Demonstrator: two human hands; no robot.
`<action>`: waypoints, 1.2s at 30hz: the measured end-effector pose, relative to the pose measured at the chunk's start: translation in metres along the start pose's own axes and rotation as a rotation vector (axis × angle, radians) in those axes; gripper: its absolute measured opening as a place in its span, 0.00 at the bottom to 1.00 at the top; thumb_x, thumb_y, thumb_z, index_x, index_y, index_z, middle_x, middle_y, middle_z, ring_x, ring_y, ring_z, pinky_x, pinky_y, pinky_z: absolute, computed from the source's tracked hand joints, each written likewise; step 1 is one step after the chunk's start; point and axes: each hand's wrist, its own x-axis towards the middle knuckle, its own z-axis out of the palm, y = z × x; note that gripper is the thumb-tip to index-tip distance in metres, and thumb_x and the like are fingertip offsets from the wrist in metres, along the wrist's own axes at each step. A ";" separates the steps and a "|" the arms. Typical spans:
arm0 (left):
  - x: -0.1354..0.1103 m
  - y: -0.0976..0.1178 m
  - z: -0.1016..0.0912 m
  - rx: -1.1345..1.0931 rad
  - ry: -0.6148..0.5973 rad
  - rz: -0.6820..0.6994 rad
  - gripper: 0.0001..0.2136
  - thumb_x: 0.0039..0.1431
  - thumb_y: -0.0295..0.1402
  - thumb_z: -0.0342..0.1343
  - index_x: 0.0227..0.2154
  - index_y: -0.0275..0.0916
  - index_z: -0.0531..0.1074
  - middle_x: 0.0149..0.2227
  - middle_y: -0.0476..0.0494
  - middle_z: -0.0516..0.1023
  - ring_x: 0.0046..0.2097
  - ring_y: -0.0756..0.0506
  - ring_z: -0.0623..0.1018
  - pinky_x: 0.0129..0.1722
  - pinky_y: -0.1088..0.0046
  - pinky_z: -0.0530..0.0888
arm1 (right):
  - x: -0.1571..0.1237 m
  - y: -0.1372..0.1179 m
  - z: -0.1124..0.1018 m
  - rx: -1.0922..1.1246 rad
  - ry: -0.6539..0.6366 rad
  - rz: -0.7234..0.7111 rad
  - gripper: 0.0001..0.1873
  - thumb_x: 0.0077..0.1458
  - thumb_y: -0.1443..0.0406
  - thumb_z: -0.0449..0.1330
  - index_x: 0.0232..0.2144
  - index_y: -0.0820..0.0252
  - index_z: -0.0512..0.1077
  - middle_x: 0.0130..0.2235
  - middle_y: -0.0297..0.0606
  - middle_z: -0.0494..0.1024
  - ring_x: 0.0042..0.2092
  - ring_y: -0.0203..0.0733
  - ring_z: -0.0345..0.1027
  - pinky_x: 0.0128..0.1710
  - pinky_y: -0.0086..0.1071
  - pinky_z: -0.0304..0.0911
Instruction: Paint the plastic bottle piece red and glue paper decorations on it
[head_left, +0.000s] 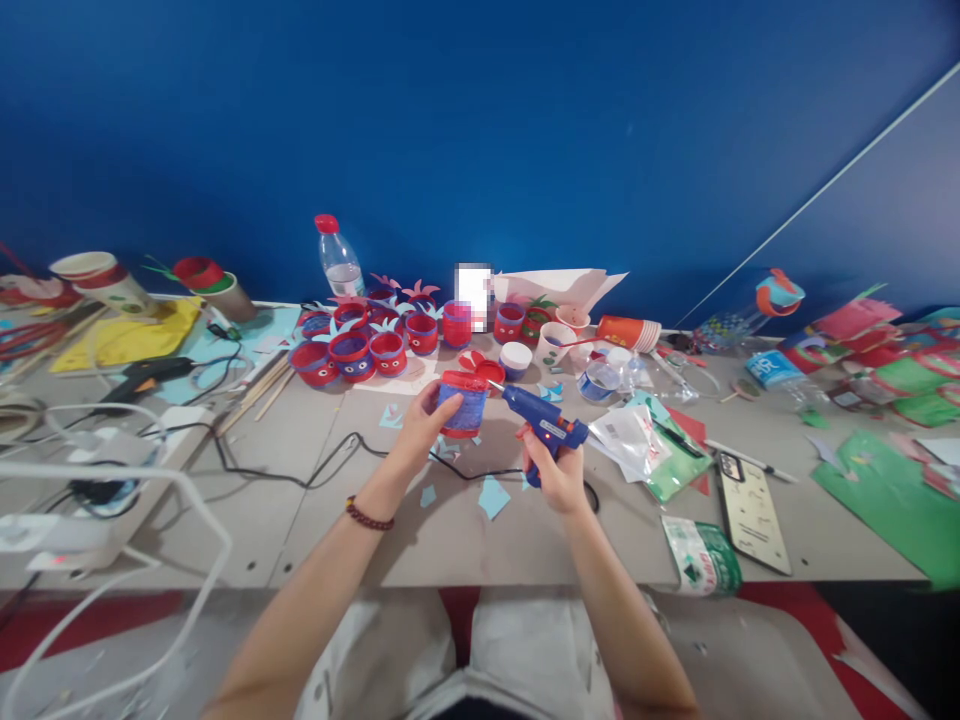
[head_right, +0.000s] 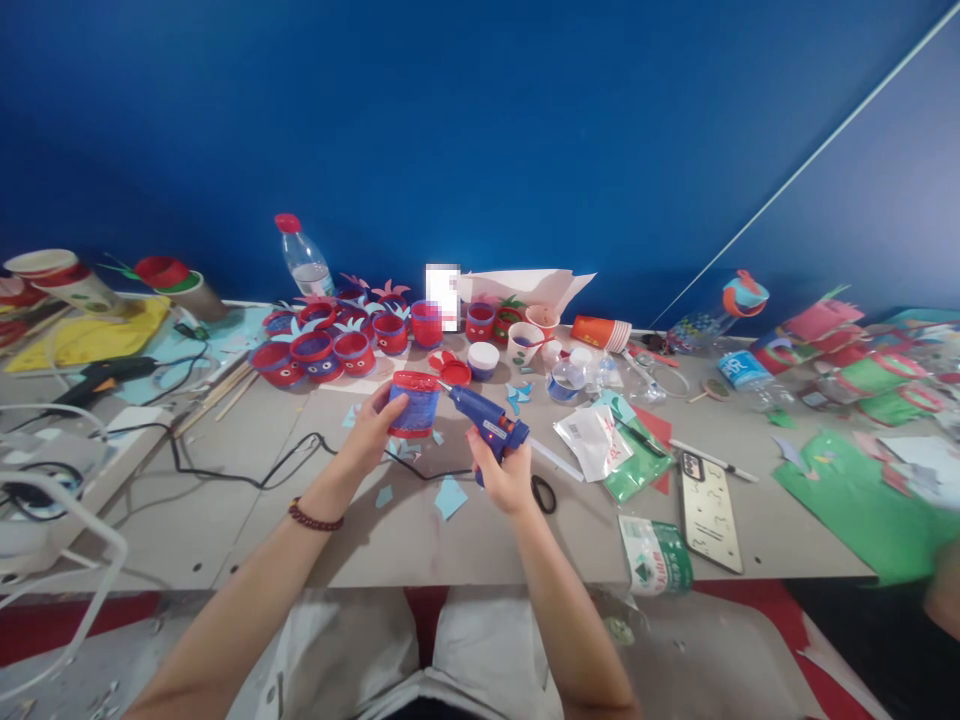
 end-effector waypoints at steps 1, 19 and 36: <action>0.000 0.000 0.000 0.006 -0.001 0.002 0.25 0.43 0.47 0.68 0.41 0.38 0.75 0.43 0.41 0.80 0.43 0.41 0.79 0.41 0.67 0.77 | 0.000 0.000 0.000 -0.003 -0.001 -0.001 0.21 0.52 0.48 0.62 0.26 0.61 0.73 0.15 0.30 0.67 0.17 0.32 0.60 0.17 0.27 0.57; -0.001 0.001 0.000 0.145 -0.002 0.031 0.22 0.44 0.45 0.68 0.39 0.38 0.74 0.39 0.43 0.79 0.40 0.44 0.78 0.38 0.70 0.75 | -0.003 0.005 0.000 0.012 -0.064 0.003 0.20 0.52 0.50 0.62 0.27 0.62 0.73 0.16 0.30 0.67 0.18 0.32 0.60 0.17 0.27 0.57; 0.002 0.003 0.001 0.035 0.062 0.020 0.23 0.41 0.46 0.68 0.38 0.37 0.75 0.39 0.42 0.80 0.41 0.42 0.78 0.41 0.66 0.76 | -0.002 0.002 0.000 0.006 -0.067 -0.001 0.21 0.52 0.49 0.62 0.26 0.62 0.73 0.16 0.30 0.67 0.17 0.32 0.59 0.17 0.26 0.56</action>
